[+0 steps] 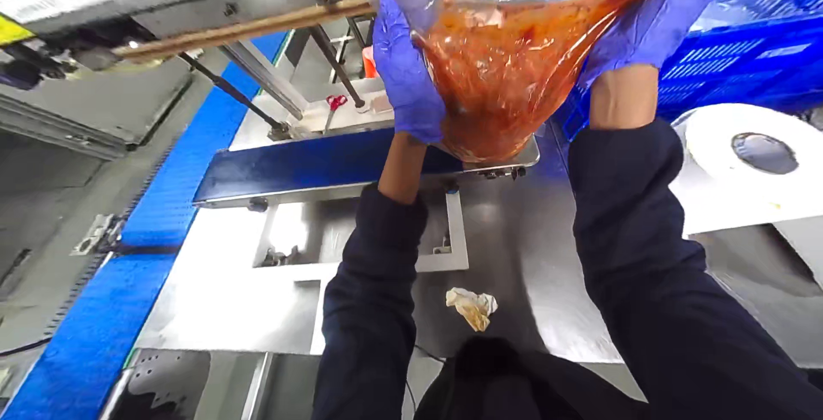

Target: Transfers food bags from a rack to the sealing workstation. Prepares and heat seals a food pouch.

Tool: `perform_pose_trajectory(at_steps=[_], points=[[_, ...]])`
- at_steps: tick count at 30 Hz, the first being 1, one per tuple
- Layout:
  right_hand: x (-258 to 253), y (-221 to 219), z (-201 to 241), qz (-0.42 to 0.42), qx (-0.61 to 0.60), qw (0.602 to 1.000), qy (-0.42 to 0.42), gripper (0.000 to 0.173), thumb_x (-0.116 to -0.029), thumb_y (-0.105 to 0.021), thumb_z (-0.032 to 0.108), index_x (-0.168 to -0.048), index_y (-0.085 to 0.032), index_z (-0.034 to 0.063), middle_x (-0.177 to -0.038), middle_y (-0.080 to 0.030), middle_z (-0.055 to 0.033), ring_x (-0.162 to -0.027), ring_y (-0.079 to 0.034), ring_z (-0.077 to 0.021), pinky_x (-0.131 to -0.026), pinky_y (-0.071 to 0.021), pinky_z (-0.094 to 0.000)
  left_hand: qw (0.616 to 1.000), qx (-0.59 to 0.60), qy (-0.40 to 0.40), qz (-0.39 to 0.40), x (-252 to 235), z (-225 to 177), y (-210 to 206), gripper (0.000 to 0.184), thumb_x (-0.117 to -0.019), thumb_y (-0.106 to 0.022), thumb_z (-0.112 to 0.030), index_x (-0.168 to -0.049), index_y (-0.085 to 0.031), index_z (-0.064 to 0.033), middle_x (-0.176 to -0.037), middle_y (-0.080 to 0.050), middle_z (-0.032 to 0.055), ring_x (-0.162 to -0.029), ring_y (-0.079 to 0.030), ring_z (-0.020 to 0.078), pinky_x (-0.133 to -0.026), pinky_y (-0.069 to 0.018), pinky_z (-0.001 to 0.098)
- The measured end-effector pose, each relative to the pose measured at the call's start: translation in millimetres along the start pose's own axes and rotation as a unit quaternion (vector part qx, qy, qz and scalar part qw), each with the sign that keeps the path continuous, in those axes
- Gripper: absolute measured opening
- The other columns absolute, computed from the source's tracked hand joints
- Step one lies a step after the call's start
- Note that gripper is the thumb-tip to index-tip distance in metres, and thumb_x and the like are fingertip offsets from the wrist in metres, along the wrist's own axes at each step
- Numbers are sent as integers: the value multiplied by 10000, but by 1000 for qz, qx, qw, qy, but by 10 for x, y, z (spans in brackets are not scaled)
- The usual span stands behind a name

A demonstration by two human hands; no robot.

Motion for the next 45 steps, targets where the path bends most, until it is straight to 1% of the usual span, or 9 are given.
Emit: perform_pose_trajectory(at_steps=[6,10,17,20,22,26,37,40,45], points=[[558,391,318,28,1,996,82,343,-1123,-297,133,-1389,-481,20,-1201,-636,-35,-1135,-622,-92,-1006,-515,-291,997,-19,34,-62,169,33,-70,375,-1131,-277,-226,-969,-583,-80,-757,-584,-29,-721,-608,51,-726,-556,248],[645,707,366,-67,-80,986,130,301,-1091,-269,109,-1239,-519,28,-1048,-657,-25,-1011,-659,-116,-928,-558,-339,973,-179,146,-3,434,243,-45,479,-1105,-277,-490,-1041,-631,-173,-671,-507,-30,-573,-514,80,-541,-469,269],[892,827,460,-133,-117,970,165,274,-1080,-301,86,-1058,-570,37,-871,-656,23,-854,-669,-60,-810,-572,-271,957,-213,179,78,298,436,-105,527,-1102,-265,-492,-1042,-662,-151,-693,-499,-37,-640,-519,80,-616,-477,292],[1055,838,530,-110,-101,968,202,236,-1067,-335,93,-1075,-554,4,-907,-637,5,-895,-663,-79,-845,-568,-298,962,-185,168,114,182,509,-132,517,-1109,-272,-448,-1038,-671,-128,-798,-591,-24,-737,-580,67,-690,-524,293],[1191,843,614,-76,-97,965,233,236,-1079,-385,145,-1068,-618,108,-947,-693,64,-961,-672,-49,-889,-558,-286,966,-159,158,129,148,525,-116,487,-1115,-285,-403,-1082,-675,-113,-847,-630,-18,-757,-595,51,-705,-531,270],[1406,745,792,-49,-83,958,270,252,-1092,-433,211,-1050,-681,212,-963,-723,132,-963,-680,10,-878,-558,-221,977,-95,151,116,111,530,-39,386,-1108,-341,-346,-1051,-662,-138,-753,-594,-68,-653,-576,11,-623,-521,205],[1564,455,858,86,-52,953,285,305,-1113,-387,334,-1163,-684,290,-1078,-736,168,-1030,-687,2,-918,-562,-207,980,95,162,59,-75,621,76,372,-1097,-273,-187,-1099,-640,-120,-846,-687,-25,-756,-668,48,-698,-581,235],[1599,426,875,85,-46,952,291,302,-1114,-382,341,-1164,-674,284,-1084,-732,173,-1049,-682,5,-930,-560,-206,978,101,165,80,-121,658,35,354,-1098,-298,-184,-993,-634,-143,-731,-639,-55,-640,-613,25,-625,-552,205],[1392,418,823,10,-38,961,275,216,-1084,-486,277,-1063,-701,258,-1012,-715,178,-994,-658,50,-897,-534,-183,987,-9,102,124,-86,590,-25,291,-1092,-353,-184,-1068,-642,-173,-820,-617,-101,-739,-595,-25,-690,-526,178]])
Point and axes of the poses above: each hand's wrist, its own x-axis away from the middle knuckle, its own y-axis out of the back of the hand, z = x × y, the point moved 10 cm from there along -x, towards the middle knuckle
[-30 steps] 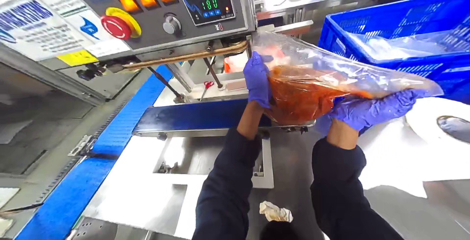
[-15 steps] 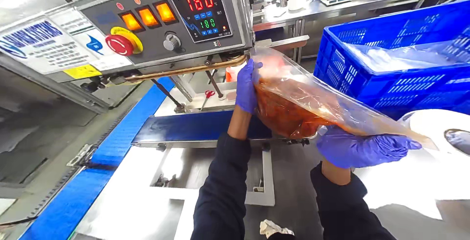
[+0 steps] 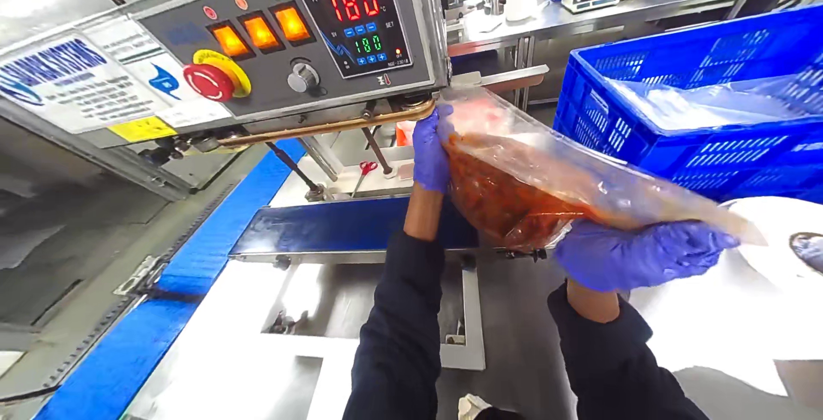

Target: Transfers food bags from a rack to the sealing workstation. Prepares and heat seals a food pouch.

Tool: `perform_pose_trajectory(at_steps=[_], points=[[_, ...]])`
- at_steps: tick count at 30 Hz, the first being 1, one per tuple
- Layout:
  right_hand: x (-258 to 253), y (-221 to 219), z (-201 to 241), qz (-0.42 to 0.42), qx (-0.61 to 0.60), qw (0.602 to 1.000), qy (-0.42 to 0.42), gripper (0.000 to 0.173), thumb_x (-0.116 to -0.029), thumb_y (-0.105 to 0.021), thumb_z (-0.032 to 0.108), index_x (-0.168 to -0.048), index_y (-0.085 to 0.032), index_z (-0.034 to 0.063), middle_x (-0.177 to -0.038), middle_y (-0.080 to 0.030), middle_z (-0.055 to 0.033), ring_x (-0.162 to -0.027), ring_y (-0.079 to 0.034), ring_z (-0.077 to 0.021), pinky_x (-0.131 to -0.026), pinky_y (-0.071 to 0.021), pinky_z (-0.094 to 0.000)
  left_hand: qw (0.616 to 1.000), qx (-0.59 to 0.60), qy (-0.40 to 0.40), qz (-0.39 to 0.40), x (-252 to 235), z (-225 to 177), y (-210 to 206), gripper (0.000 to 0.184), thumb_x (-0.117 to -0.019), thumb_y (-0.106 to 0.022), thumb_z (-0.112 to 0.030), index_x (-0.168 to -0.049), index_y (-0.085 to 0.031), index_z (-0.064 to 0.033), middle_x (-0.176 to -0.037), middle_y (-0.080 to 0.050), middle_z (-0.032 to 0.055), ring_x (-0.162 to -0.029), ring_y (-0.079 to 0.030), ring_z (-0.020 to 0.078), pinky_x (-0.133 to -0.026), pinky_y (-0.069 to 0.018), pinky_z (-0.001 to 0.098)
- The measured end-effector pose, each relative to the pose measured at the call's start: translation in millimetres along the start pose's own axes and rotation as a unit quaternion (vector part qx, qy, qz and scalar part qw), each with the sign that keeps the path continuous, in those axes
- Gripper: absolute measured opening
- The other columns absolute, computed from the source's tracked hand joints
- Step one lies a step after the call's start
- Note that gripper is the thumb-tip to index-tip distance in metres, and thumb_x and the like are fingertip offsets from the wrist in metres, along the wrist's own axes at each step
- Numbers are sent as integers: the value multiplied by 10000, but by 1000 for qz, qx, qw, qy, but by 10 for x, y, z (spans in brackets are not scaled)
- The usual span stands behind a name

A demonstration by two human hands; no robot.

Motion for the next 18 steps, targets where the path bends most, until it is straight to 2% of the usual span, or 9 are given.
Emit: perform_pose_trajectory(at_steps=[2,5,6,8,10,12,15,17,18], points=[[-110,-33,-40,-27,1,1000,7,207,-1067,-520,233,-984,-708,205,-933,-714,151,-928,-666,38,-850,-546,-195,999,-18,-28,-5,-22,-30,-9,287,-1079,-363,-157,-1053,-648,-165,-855,-625,-95,-781,-598,-25,-715,-524,186],[-238,-97,-98,-32,2,999,9,233,-1060,-502,149,-936,-700,151,-871,-707,121,-870,-676,14,-808,-560,-207,998,-17,-39,-48,-25,-40,14,278,-1072,-391,-177,-985,-656,-173,-801,-626,-91,-733,-603,-14,-670,-531,204],[-273,-116,-123,-33,11,999,6,250,-1056,-479,110,-923,-689,138,-854,-701,116,-854,-676,12,-797,-561,-208,997,-16,-34,-67,-16,-40,26,263,-1073,-393,-184,-994,-643,-170,-819,-626,-83,-751,-607,-6,-683,-535,215],[-328,-127,-193,-42,38,998,-2,260,-1048,-464,59,-896,-669,108,-821,-679,108,-829,-669,13,-781,-560,-207,995,-16,-26,-90,18,-35,44,247,-1084,-394,-194,-1090,-635,-141,-941,-653,-47,-878,-632,24,-787,-551,252],[-343,-90,-327,-78,79,994,-16,157,-995,-520,56,-858,-595,60,-763,-599,76,-774,-648,7,-733,-558,-203,993,-36,-23,-111,49,-31,63,244,-1085,-399,-197,-1131,-626,-123,-984,-645,-27,-919,-624,40,-817,-543,267],[-317,5,-579,-98,105,988,-50,157,-987,-592,103,-843,-615,47,-740,-609,67,-733,-647,5,-701,-556,-200,991,-55,-19,-124,96,-21,80,239,-1079,-409,-187,-1166,-619,-113,-1001,-634,-17,-934,-617,50,-828,-540,276],[-250,90,-1013,-51,132,990,8,242,-1066,-543,213,-921,-639,45,-795,-619,43,-738,-631,-10,-666,-532,-202,988,-75,-14,-135,108,-12,121,227,-1072,-425,-166,-1169,-619,-100,-1012,-638,12,-945,-623,78,-833,-548,306],[-348,-45,-1063,-14,159,987,-35,260,-1080,-517,212,-969,-661,26,-823,-650,30,-763,-649,-14,-701,-550,-214,986,-70,-26,-150,52,-20,165,206,-1051,-426,-165,-1066,-624,-112,-940,-625,8,-884,-622,90,-774,-551,321],[-445,-193,-974,7,189,979,-82,258,-1089,-486,203,-987,-667,50,-832,-656,66,-786,-659,23,-746,-557,-193,984,-73,-29,-158,36,-22,193,203,-1045,-424,-167,-1026,-618,-109,-915,-610,16,-866,-613,105,-757,-543,338]])
Point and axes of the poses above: each hand's wrist, its own x-axis away from the middle knuckle, its own y-axis out of the back of the hand, z = x × y, the point moved 10 cm from there along -x, towards the middle knuckle
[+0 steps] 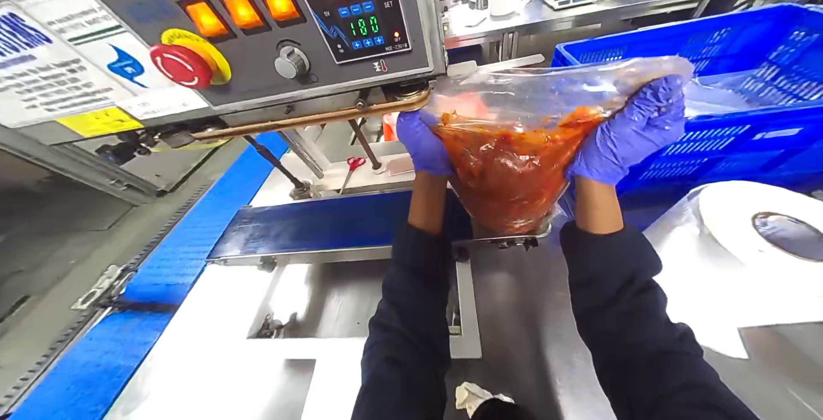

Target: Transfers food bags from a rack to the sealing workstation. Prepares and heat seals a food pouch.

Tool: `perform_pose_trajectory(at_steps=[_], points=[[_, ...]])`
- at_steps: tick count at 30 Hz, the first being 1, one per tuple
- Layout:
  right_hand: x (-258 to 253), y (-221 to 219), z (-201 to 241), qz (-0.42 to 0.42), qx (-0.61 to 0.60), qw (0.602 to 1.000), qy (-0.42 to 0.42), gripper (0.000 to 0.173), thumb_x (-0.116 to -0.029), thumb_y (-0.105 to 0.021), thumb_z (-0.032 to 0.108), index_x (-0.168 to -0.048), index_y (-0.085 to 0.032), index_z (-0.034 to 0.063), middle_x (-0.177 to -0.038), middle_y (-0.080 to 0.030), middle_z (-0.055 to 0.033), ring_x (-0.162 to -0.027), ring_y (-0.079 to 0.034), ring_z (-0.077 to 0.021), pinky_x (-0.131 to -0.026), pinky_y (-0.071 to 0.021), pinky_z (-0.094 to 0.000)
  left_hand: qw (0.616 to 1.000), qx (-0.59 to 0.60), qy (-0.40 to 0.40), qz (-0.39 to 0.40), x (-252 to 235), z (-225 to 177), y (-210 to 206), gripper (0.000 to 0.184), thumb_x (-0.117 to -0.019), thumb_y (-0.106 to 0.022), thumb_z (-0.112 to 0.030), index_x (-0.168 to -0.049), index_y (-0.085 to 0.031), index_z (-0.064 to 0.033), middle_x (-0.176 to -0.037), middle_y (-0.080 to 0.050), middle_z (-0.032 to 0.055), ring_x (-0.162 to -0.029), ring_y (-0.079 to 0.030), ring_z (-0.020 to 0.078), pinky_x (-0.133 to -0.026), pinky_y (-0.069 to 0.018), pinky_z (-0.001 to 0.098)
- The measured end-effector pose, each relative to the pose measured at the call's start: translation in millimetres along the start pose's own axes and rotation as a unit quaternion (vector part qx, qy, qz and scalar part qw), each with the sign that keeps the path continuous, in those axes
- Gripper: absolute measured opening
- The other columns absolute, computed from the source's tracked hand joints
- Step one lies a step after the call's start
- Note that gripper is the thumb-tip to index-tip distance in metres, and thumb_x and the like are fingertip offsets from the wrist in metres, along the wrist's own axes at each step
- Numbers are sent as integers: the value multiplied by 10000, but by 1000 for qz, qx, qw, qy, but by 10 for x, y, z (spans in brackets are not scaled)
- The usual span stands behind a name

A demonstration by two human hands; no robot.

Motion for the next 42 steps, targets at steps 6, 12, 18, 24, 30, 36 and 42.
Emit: perform_pose_trajectory(at_steps=[6,12,18,24,30,36,42], points=[[-252,-413,4,5,-75,997,-3,223,-1045,-486,26,-902,-658,23,-790,-662,88,-784,-656,39,-782,-561,-191,998,-42,-36,-41,-94,-44,101,220,-1058,-402,-170,-1008,-600,-89,-897,-590,26,-860,-600,109,-774,-536,340],[-119,-532,-65,53,-33,996,-58,226,-1085,-483,164,-962,-635,52,-816,-622,80,-784,-628,53,-786,-541,-171,996,-15,-32,-86,-186,-14,258,223,-1062,-401,-172,-939,-580,-120,-827,-572,-3,-791,-592,86,-728,-535,310],[9,-620,-42,58,-23,996,-60,228,-1086,-488,167,-983,-645,37,-814,-624,85,-785,-621,80,-783,-530,-139,994,-39,-19,-104,-229,-46,422,262,-1083,-380,-247,-1014,-601,-124,-882,-586,3,-837,-596,99,-757,-532,334],[77,-736,-50,22,-72,995,-63,237,-1043,-509,42,-852,-651,31,-746,-631,88,-741,-632,52,-758,-549,-175,993,-54,-30,-100,-298,-60,557,222,-1058,-408,-226,-952,-584,-139,-827,-568,-14,-778,-585,89,-702,-529,327],[256,-821,-79,76,-5,992,-99,269,-1086,-497,215,-965,-653,32,-819,-612,49,-782,-609,40,-773,-519,-178,994,-41,-16,-103,-370,-58,703,234,-1081,-397,-253,-1040,-599,-141,-875,-575,-14,-819,-588,89,-754,-532,330],[365,-922,-69,89,-16,992,-93,256,-1080,-510,197,-973,-661,20,-833,-631,36,-802,-621,33,-787,-525,-184,989,-75,16,-127,-373,-75,865,310,-1087,-381,-320,-1069,-614,-115,-930,-607,37,-880,-607,150,-786,-532,411],[466,-983,-53,103,-3,988,-118,249,-1060,-567,240,-1035,-662,10,-850,-620,8,-786,-603,5,-765,-512,-192,983,-108,38,-141,-405,-59,1052,354,-1083,-393,-395,-1111,-624,-128,-970,-633,49,-905,-622,180,-776,-537,447]])
Point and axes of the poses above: each hand's wrist, its own x-axis away from the middle knuckle, its own y-axis out of the back of the hand, z = x × y, the point moved 10 cm from there along -x, towards the middle knuckle
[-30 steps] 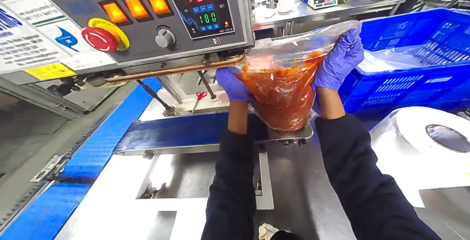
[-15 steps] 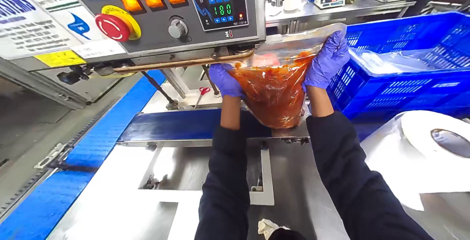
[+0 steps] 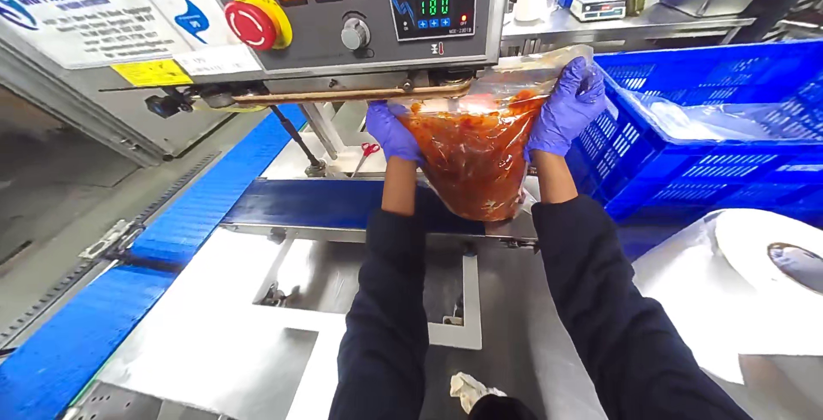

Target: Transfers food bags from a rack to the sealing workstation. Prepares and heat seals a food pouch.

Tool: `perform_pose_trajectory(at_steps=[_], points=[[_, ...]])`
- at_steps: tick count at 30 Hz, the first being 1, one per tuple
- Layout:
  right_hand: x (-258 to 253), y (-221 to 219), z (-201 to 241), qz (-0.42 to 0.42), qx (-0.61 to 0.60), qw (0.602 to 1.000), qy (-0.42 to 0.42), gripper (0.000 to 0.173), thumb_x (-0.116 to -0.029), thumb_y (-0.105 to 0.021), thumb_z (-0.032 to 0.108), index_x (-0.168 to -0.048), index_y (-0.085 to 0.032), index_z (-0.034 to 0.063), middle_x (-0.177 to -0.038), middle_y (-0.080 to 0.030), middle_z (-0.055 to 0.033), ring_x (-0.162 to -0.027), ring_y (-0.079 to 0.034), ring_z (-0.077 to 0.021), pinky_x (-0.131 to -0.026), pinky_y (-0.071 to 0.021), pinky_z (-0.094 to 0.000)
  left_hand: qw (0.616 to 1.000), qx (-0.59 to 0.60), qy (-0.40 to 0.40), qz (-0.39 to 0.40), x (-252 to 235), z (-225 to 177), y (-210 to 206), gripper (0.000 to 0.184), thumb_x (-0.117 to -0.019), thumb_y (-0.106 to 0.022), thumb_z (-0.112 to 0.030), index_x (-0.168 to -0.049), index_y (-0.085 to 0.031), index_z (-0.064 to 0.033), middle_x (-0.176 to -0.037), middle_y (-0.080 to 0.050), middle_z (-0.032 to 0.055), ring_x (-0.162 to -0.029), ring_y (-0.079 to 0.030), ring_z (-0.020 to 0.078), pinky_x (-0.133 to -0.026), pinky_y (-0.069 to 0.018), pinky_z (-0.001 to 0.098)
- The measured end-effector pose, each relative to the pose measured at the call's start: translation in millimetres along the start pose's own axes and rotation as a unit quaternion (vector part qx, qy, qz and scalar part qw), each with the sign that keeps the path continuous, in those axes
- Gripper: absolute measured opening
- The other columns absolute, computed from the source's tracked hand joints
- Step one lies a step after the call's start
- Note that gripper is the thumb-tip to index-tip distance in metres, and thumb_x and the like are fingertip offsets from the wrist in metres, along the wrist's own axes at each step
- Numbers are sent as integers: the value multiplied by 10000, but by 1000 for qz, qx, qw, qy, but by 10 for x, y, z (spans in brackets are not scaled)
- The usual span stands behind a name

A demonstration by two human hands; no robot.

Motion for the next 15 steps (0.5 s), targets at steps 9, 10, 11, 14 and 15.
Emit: perform_pose_trajectory(at_steps=[9,10,11,14,15], points=[[35,-72,19,0,-79,997,-3,170,-920,-723,56,-800,-612,102,-675,-596,99,-592,-563,46,-595,-508,-148,998,48,-35,-7,-108,-138,149,342,-1101,-368,-322,-1108,-619,-90,-972,-622,33,-908,-623,120,-821,-547,368],[19,-82,15,-3,-83,997,-4,175,-896,-735,22,-780,-622,88,-676,-615,92,-605,-580,44,-613,-521,-153,998,44,-36,-11,-117,-147,174,355,-1106,-358,-334,-1099,-616,-92,-953,-615,26,-889,-619,111,-812,-546,357],[18,-92,5,0,-78,997,-8,154,-883,-747,14,-785,-641,69,-689,-632,81,-627,-594,41,-635,-529,-154,998,43,-38,-9,-128,-149,197,377,-1110,-341,-343,-1121,-618,-87,-970,-621,29,-906,-621,110,-828,-546,355],[43,-120,-39,22,-52,998,-28,90,-869,-774,40,-844,-688,35,-764,-674,52,-722,-626,29,-723,-537,-163,998,42,-48,0,-164,-152,251,384,-1118,-314,-342,-1153,-599,-87,-978,-613,14,-914,-614,86,-843,-542,328],[49,-129,-51,28,-47,998,-34,90,-861,-787,50,-857,-698,34,-771,-686,47,-733,-637,23,-733,-543,-170,998,36,-47,1,-168,-159,276,388,-1117,-313,-344,-1154,-600,-85,-976,-615,19,-911,-614,93,-840,-541,338]])
Point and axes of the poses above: each hand's wrist, its own x-axis away from the middle knuckle, its own y-axis out of the back of the hand, z = x × y, the point moved 10 cm from there along -x, towards the middle knuckle
